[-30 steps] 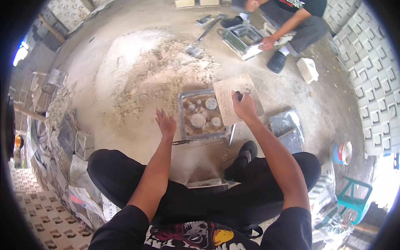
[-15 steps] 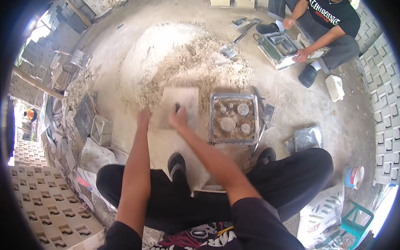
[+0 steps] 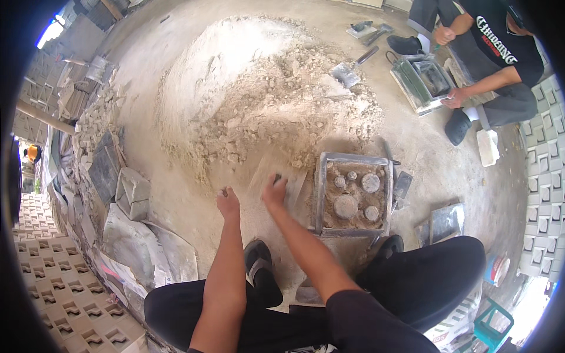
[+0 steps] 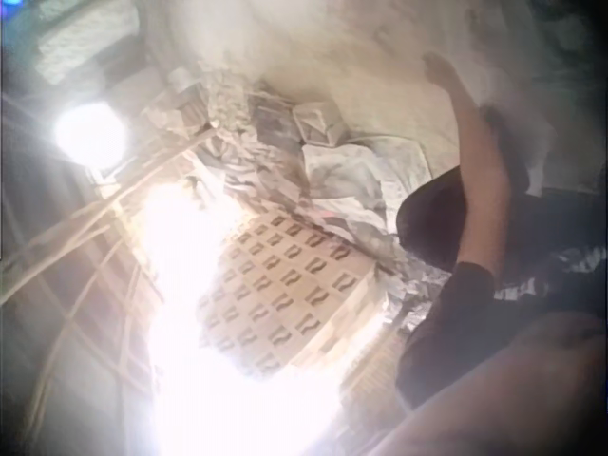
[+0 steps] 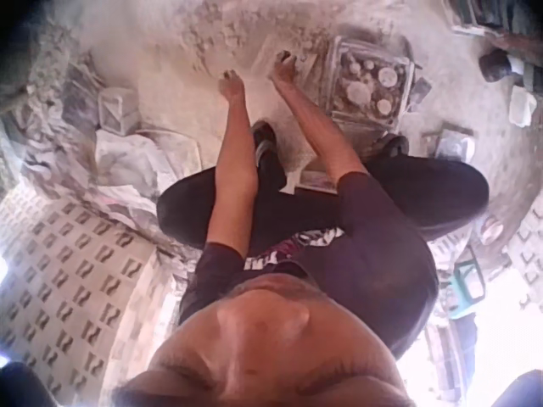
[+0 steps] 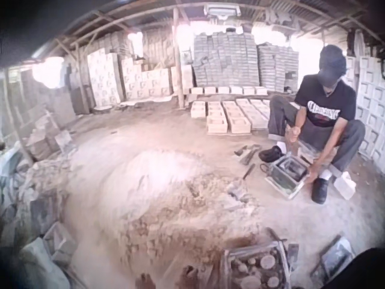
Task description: The person uses a tool to shape material within a metal mold, then takes a square brick from a pile and places it into the mold, pressing it down with their hands.
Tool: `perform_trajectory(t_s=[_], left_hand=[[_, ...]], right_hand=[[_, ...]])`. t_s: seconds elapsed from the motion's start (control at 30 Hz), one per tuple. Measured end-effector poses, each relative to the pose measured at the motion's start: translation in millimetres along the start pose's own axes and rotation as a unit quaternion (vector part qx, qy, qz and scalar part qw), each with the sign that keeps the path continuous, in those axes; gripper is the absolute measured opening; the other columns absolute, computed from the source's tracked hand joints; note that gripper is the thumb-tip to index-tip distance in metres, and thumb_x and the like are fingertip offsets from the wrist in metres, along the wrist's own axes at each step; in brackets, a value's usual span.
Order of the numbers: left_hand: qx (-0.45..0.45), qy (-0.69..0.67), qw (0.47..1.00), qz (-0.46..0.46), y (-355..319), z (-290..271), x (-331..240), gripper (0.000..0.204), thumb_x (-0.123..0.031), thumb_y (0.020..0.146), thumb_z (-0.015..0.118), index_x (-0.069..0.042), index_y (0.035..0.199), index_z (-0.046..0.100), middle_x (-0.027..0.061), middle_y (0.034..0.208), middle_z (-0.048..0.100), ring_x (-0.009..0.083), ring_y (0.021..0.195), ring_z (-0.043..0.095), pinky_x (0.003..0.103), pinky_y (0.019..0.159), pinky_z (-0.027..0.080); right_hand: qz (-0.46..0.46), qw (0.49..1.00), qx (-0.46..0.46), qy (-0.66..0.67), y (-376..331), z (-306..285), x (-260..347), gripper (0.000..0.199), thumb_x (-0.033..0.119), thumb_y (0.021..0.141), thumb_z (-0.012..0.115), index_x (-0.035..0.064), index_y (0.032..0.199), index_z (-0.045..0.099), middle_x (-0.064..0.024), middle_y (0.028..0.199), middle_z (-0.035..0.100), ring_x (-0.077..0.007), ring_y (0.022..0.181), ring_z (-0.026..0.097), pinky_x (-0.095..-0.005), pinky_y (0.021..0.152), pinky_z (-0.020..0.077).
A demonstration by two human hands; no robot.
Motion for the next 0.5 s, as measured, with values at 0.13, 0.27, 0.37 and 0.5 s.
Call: perform_trajectory(t_s=[0.13,0.27,0.37,0.5], left_hand=[[-0.066,-0.025,0.997,-0.026,10,-7,3,0.028,-0.021,0.088,0.054,0.004,0.099,0.061,0.0187,0.095,0.065,0.0292,0.088,0.063,0.038,0.078,0.048],[-0.099,-0.049,0.993,-0.045,20,-12,7,0.028,-0.021,0.088,0.053,0.004,0.099,0.061,0.0183,0.093,0.066,0.0297,0.088,0.063,0.038,0.079,0.047],[-0.083,-0.041,0.995,-0.046,27,-14,15,0.029,-0.02,0.088,0.053,0.004,0.101,0.061,0.0183,0.093,0.066,0.0299,0.088,0.063,0.038,0.079,0.047],[0.037,-0.067,0.996,-0.055,26,-4,30,0.038,-0.028,0.089,0.05,0.006,0.101,0.063,0.0199,0.096,0.066,0.0282,0.088,0.063,0.037,0.078,0.047]], right_hand=[[0.159,0.966,0.075,0.19,64,10,106,0.031,0.034,0.097,0.042,0.0026,0.096,0.043,-0.0127,0.069,0.052,-0.021,0.05,0.053,-0.0331,0.041,0.0423],[0.23,0.929,0.145,0.25,43,4,151,0.036,0.031,0.096,0.043,-0.0047,0.096,0.044,-0.0176,0.071,0.055,-0.0225,0.052,0.057,-0.0364,0.042,0.0429],[0.232,0.951,0.187,0.082,-7,-5,128,0.039,0.031,0.095,0.045,-0.008,0.099,0.046,-0.0229,0.075,0.06,-0.0256,0.053,0.061,-0.0393,0.043,0.0443],[0.096,0.987,0.127,-0.016,-38,-4,76,0.044,0.034,0.093,0.045,-0.0076,0.108,0.049,-0.029,0.092,0.061,-0.0377,0.083,0.063,-0.0471,0.07,0.0482]])
Point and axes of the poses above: each hand's wrist, its own y-axis towards the middle knuckle, its own z-axis out of the palm, x = y × z, the point moved 3 cm from there along y, towards the middle knuckle
